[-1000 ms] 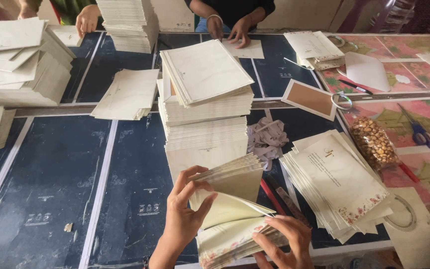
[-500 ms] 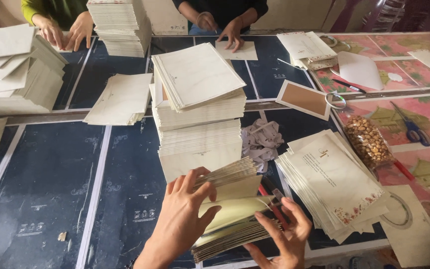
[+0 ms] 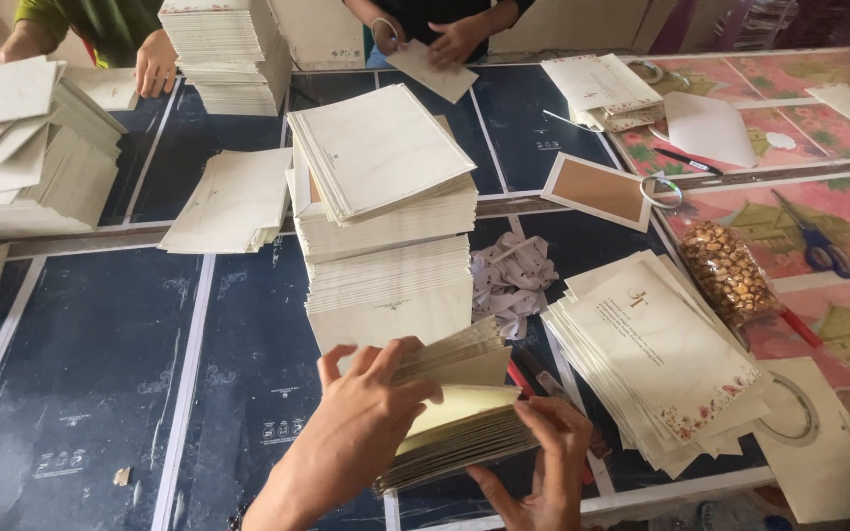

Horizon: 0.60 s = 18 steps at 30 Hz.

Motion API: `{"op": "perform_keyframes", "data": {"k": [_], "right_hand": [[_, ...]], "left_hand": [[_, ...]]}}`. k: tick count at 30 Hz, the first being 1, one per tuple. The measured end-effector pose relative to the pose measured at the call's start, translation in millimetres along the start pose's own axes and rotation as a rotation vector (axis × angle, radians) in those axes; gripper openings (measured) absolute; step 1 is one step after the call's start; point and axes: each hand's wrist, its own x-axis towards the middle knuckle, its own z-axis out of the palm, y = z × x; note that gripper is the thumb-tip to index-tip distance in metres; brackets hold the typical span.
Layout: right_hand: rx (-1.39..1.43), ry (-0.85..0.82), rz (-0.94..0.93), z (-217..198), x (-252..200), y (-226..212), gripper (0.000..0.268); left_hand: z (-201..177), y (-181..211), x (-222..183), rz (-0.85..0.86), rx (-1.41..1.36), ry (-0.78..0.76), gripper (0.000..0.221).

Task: Inspecting a large quantity of printed cards by flipping through stacks one by one on a production table to check for quality.

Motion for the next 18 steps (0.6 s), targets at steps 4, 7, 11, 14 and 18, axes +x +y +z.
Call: {"op": "perform_keyframes", "data": {"k": [4, 7, 11, 14, 18], "right_hand": [[0.265, 0.079, 0.049, 11, -7, 12, 0.076], [0.34, 0.195, 0.21, 17, -19, 31, 0.085], [0.393, 0.095, 0.167, 15, -16, 42, 0.087], [0.407, 0.042, 0.179, 12, -9, 40, 0.076], [0.36, -0.029, 0.2, 9, 0, 30, 0.062]], "left_hand": [[-7, 9, 18, 0.003, 0.071, -0.242, 0.051], [-17, 21, 37, -0.054, -0.057, -0.496, 0.066], [-15, 28, 54, 0.134, 0.004, -0.373, 0.031], [-5, 29, 63, 0.174, -0.056, -0.33, 0.033], [6, 26, 73, 0.121, -0.199, -0.307, 0.02]]}}
